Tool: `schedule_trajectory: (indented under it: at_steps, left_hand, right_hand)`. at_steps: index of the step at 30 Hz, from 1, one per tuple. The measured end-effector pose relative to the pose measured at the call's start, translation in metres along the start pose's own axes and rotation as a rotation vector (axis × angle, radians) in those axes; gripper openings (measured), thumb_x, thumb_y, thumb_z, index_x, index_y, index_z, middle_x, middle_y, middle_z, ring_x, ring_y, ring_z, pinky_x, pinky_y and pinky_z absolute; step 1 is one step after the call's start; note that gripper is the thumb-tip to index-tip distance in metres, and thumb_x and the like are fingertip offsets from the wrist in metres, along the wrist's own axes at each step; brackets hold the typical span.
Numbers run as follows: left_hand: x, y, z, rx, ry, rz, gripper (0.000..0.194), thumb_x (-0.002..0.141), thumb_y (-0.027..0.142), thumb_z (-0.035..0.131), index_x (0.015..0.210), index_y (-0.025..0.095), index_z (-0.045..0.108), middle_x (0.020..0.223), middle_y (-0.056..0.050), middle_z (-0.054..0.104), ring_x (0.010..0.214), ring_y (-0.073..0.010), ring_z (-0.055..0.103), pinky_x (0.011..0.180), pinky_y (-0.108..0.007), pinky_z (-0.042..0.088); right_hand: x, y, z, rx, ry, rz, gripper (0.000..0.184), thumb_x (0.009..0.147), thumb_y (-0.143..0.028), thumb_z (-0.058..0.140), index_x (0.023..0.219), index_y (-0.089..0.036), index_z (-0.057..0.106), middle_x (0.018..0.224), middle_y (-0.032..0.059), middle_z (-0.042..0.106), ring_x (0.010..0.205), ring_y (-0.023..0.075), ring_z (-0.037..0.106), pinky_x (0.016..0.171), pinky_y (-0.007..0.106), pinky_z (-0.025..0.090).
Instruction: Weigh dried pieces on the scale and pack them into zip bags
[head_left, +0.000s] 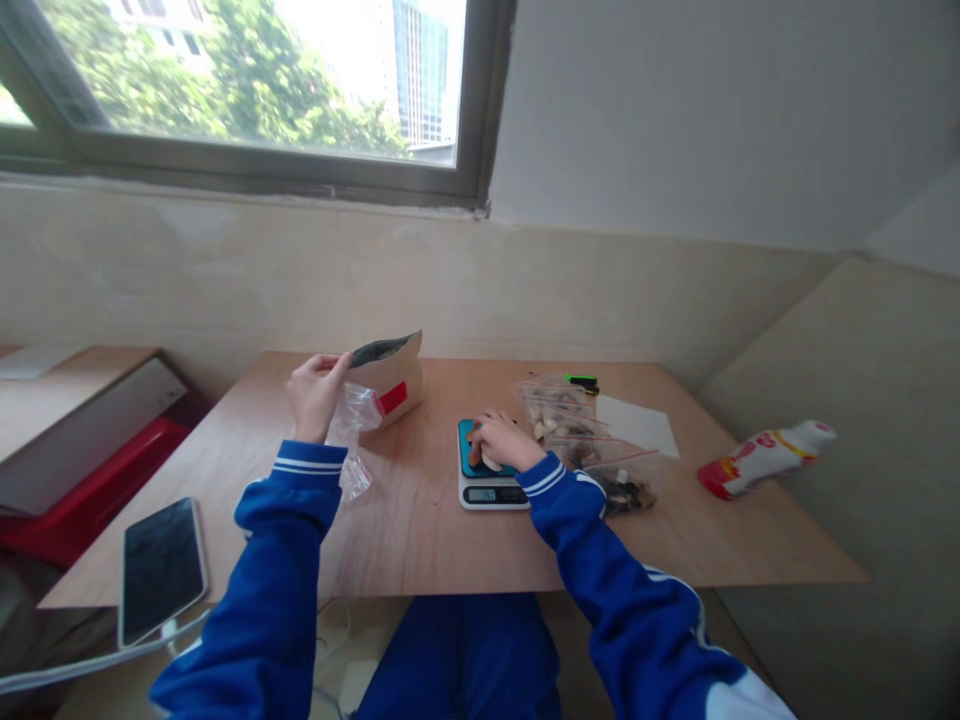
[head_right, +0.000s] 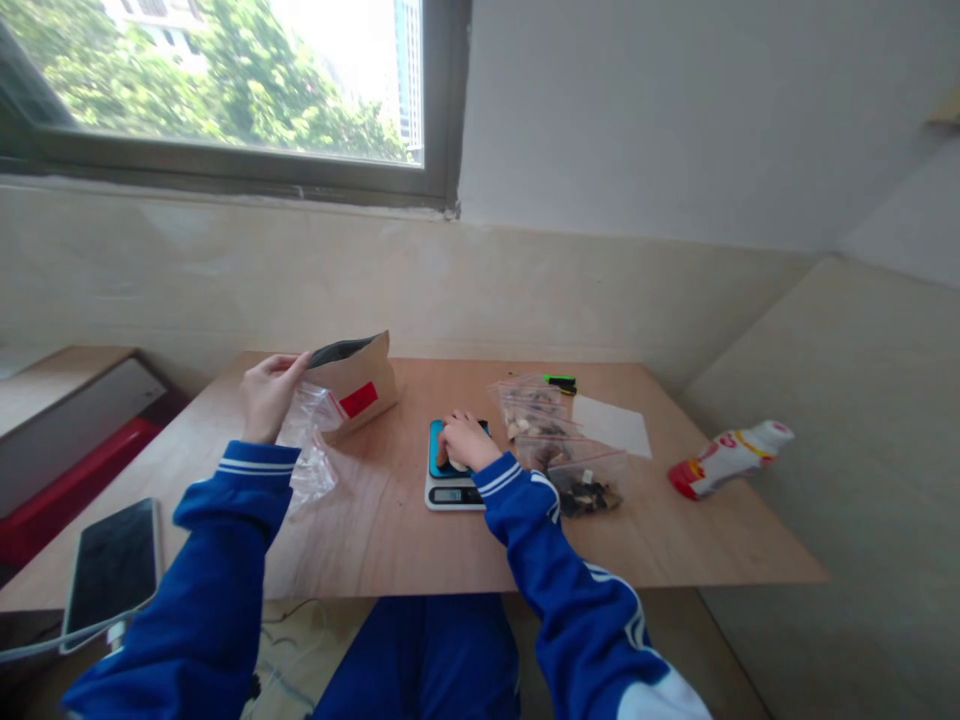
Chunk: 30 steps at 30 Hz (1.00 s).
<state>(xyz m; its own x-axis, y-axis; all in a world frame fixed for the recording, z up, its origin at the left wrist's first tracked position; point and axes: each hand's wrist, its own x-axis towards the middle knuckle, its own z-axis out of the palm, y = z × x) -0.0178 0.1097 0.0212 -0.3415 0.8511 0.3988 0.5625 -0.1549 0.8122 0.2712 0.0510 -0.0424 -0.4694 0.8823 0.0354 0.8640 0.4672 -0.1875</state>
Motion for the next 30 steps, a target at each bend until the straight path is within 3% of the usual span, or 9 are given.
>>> schedule_trajectory:
  at_steps: [3, 8, 10, 13, 17, 21, 25, 30]
  left_hand:
    - [0.009, -0.002, 0.0, 0.057, 0.022, -0.033, 0.048, 0.076, 0.062, 0.05, 0.085, 0.017, 0.066, 0.088, -0.008, 0.07, 0.088, -0.024, 0.064, 0.083, -0.033, 0.047]
    - [0.007, -0.002, -0.005, 0.121, -0.004, -0.01, 0.052, 0.078, 0.063, 0.047, 0.096, 0.016, 0.057, 0.104, -0.014, 0.059, 0.112, -0.0296, 0.05, 0.098, -0.043, 0.038]
    - [-0.007, 0.0, -0.01, 0.093, 0.005, 0.048, 0.047, 0.075, 0.056, 0.055, 0.101, 0.016, 0.053, 0.108, -0.013, 0.053, 0.115, -0.0289, 0.045, 0.1, -0.043, 0.036]
    - [-0.046, 0.007, -0.018, 0.004, 0.032, 0.108, 0.039, 0.07, 0.031, 0.061, 0.105, 0.017, 0.049, 0.11, -0.01, 0.047, 0.109, -0.0252, 0.044, 0.099, -0.041, 0.036]
    - [-0.117, 0.013, -0.014, -0.178, -0.092, 0.043, 0.034, 0.07, 0.015, 0.05, 0.103, 0.022, 0.05, 0.102, -0.005, 0.044, 0.09, -0.0197, 0.045, 0.083, -0.037, 0.042]
    - [-0.171, 0.012, 0.001, -0.389, -0.237, -0.024, 0.033, 0.069, 0.012, 0.045, 0.1, 0.022, 0.049, 0.098, -0.002, 0.044, 0.084, -0.0173, 0.043, 0.08, -0.033, 0.039]
    - [-0.191, 0.008, 0.003, -0.535, -0.24, -0.087, 0.03, 0.067, 0.01, 0.041, 0.094, 0.023, 0.046, 0.09, -0.001, 0.042, 0.082, -0.0172, 0.042, 0.077, -0.031, 0.037]
    - [-0.2, 0.006, -0.003, -0.451, -0.404, 0.099, 0.023, 0.063, 0.005, 0.038, 0.076, 0.021, 0.049, 0.092, -0.004, 0.046, 0.096, -0.0196, 0.046, 0.089, -0.034, 0.037]
  right_hand:
    - [-0.008, 0.002, -0.009, 0.08, 0.069, 0.029, 0.033, 0.083, -0.003, 0.048, 0.088, -0.023, 0.074, 0.109, 0.0093, 0.062, 0.107, 0.0241, 0.049, 0.093, 0.041, 0.036]
    - [-0.031, 0.001, -0.026, 0.329, 0.367, 0.048, 0.043, 0.077, 0.003, 0.039, 0.095, -0.021, 0.071, 0.104, 0.0067, 0.063, 0.103, 0.0196, 0.052, 0.096, 0.037, 0.038]
    - [-0.043, -0.004, -0.031, 0.397, 0.435, 0.053, 0.043, 0.077, 0.002, 0.038, 0.094, -0.02, 0.07, 0.103, 0.0065, 0.064, 0.102, 0.0195, 0.053, 0.095, 0.037, 0.039]
    - [-0.059, -0.02, -0.034, 0.502, 0.494, 0.057, 0.038, 0.081, -0.002, 0.038, 0.094, -0.021, 0.069, 0.104, 0.0059, 0.064, 0.103, 0.0189, 0.055, 0.095, 0.036, 0.04]
    - [-0.068, -0.06, -0.027, 0.702, 0.466, 0.119, 0.026, 0.092, -0.019, 0.041, 0.107, -0.021, 0.062, 0.107, 0.0064, 0.063, 0.1, 0.0171, 0.057, 0.084, 0.03, 0.046]
    - [-0.065, -0.105, -0.003, 0.893, 0.24, 0.165, 0.029, 0.089, -0.033, 0.053, 0.113, -0.018, 0.057, 0.097, 0.0056, 0.065, 0.082, 0.0151, 0.061, 0.068, 0.025, 0.047]
    - [-0.064, -0.126, 0.023, 0.972, 0.16, 0.248, 0.017, 0.082, -0.021, 0.058, 0.098, -0.018, 0.063, 0.076, 0.0003, 0.063, 0.061, 0.0108, 0.057, 0.056, 0.021, 0.043]
    - [-0.061, -0.114, 0.028, 0.843, 0.341, 0.402, 0.014, 0.078, -0.013, 0.055, 0.084, -0.018, 0.066, 0.072, -0.0006, 0.063, 0.057, 0.0104, 0.052, 0.056, 0.022, 0.041]
